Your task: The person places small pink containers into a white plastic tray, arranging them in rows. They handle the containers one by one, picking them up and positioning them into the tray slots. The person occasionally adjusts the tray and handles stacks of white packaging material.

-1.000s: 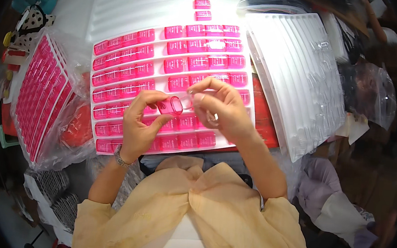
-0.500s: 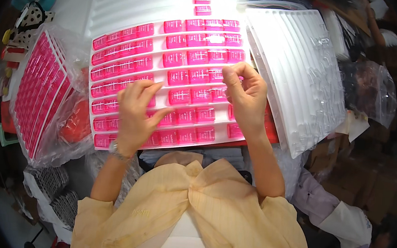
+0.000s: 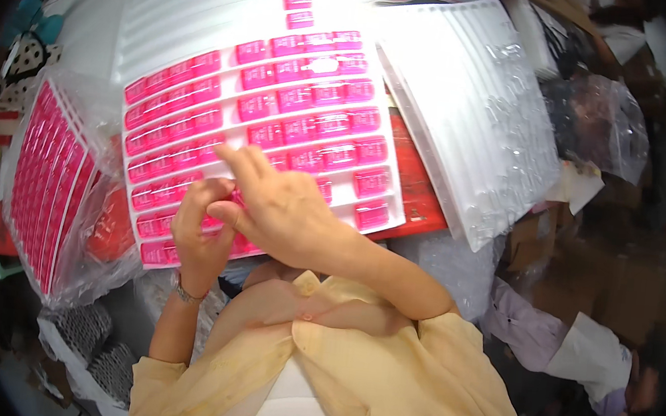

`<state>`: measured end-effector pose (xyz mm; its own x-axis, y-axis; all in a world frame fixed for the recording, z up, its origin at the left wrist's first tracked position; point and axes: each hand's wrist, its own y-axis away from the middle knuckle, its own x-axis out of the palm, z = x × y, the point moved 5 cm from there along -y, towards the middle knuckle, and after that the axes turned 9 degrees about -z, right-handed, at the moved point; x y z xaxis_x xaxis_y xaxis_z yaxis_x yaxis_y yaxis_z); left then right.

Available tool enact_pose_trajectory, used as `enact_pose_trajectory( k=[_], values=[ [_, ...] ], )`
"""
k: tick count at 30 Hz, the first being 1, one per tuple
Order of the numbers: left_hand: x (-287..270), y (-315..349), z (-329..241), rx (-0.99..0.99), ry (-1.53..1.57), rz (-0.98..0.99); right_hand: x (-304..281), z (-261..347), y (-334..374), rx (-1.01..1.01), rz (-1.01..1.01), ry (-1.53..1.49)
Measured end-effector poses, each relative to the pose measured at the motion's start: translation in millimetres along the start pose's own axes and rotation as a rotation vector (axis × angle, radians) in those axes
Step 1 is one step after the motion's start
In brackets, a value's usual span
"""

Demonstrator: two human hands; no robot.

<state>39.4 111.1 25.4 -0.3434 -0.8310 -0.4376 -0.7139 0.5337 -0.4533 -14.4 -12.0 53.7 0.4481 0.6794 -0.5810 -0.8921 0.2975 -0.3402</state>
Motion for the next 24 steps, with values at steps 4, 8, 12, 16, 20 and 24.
enact_pose_trajectory(
  k=[4,8,12,16,20,24],
  values=[
    [8,-9,-14,0.035,0.095,0.043,-13,-2,6,0.168,0.170,-0.042],
    [-14,-23,7,0.041,-0.333,0.069,-132,-71,-8,0.284,-0.193,0.327],
    [2,-29,19,0.165,-0.389,0.266,-245,-193,40,0.252,-0.023,1.181],
    [5,-28,23,0.119,-0.409,0.288,-257,-213,53,0.265,-0.054,0.856],
    [-12,-38,30,0.078,-0.415,0.183,-256,-197,40,0.212,-0.099,1.029],
    [-14,-48,43,0.111,-0.506,0.220,-261,-185,25,0.264,-0.433,0.806]
  ],
)
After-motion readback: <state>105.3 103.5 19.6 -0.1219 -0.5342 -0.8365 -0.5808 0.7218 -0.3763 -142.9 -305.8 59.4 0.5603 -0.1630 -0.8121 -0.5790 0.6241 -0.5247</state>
